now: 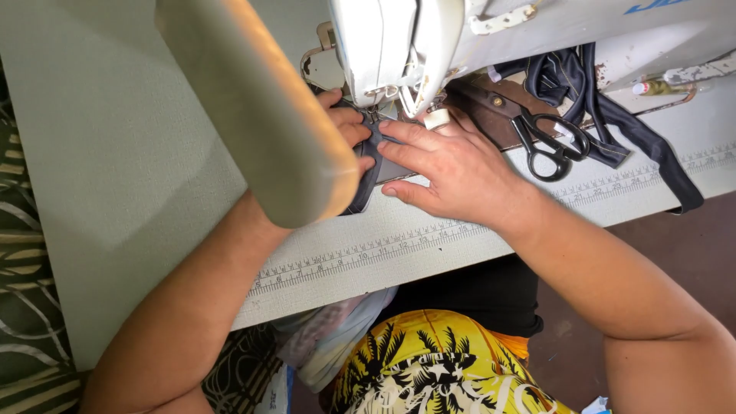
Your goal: Applying fabric piping to a garment piece using an industrial sewing machine and trimming excess with scissors.
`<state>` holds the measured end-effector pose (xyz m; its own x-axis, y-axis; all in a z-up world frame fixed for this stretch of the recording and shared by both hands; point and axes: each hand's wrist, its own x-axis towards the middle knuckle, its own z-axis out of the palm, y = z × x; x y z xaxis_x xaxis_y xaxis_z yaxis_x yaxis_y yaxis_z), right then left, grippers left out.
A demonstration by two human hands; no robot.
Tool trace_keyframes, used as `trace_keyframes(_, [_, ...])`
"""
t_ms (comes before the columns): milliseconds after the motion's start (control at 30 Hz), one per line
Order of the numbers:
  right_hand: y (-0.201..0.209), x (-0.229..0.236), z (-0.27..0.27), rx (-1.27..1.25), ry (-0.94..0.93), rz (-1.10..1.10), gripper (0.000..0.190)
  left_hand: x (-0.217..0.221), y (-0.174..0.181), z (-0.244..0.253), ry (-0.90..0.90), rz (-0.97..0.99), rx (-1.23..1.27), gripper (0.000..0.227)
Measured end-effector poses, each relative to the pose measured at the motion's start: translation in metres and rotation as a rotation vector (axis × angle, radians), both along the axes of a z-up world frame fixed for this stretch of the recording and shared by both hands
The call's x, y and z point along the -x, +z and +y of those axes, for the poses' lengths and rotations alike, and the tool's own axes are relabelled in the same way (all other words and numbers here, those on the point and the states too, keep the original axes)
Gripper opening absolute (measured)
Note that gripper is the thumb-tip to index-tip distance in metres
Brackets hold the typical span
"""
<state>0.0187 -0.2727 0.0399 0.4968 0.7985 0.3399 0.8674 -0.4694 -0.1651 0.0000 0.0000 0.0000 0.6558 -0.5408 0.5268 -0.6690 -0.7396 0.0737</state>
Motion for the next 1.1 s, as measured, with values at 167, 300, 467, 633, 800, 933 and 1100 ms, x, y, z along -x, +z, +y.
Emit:
trace_keyframes(167, [0.013, 0.005, 0.002, 0.015, 0.014, 0.014, 0.051, 0.013, 0.009, 0.0, 0.042, 0.062, 0.027, 0.04])
trace_keyframes(300, [0.016, 0.005, 0.002, 0.023, 0.024, 0.0, 0.046, 0.025, 0.02, -0.002, 0.08, 0.13, 0.045, 0.039])
trace_keyframes(467, [0.024, 0.009, 0.002, 0.029, 0.026, -0.012, 0.042, 0.031, 0.037, -0.008, 0.113, 0.196, 0.063, 0.038])
trace_keyframes(633, [0.007, 0.007, -0.006, 0.032, 0.045, -0.043, 0.042, 0.034, 0.055, -0.015, 0.149, 0.26, 0.084, 0.038])
trace_keyframes(800, [0.04, 0.017, 0.005, 0.203, -0.026, 0.01, 0.052, 0.041, 0.077, -0.02, 0.178, 0.339, 0.093, 0.038])
trace_keyframes(933, [0.042, 0.018, 0.005, 0.185, -0.022, -0.035, 0.048, 0.04, 0.076, -0.02, 0.163, 0.292, 0.088, 0.038])
trace_keyframes(1100, [0.039, 0.018, 0.005, 0.216, -0.036, -0.048, 0.05, 0.042, 0.077, -0.019, 0.185, 0.348, 0.087, 0.042])
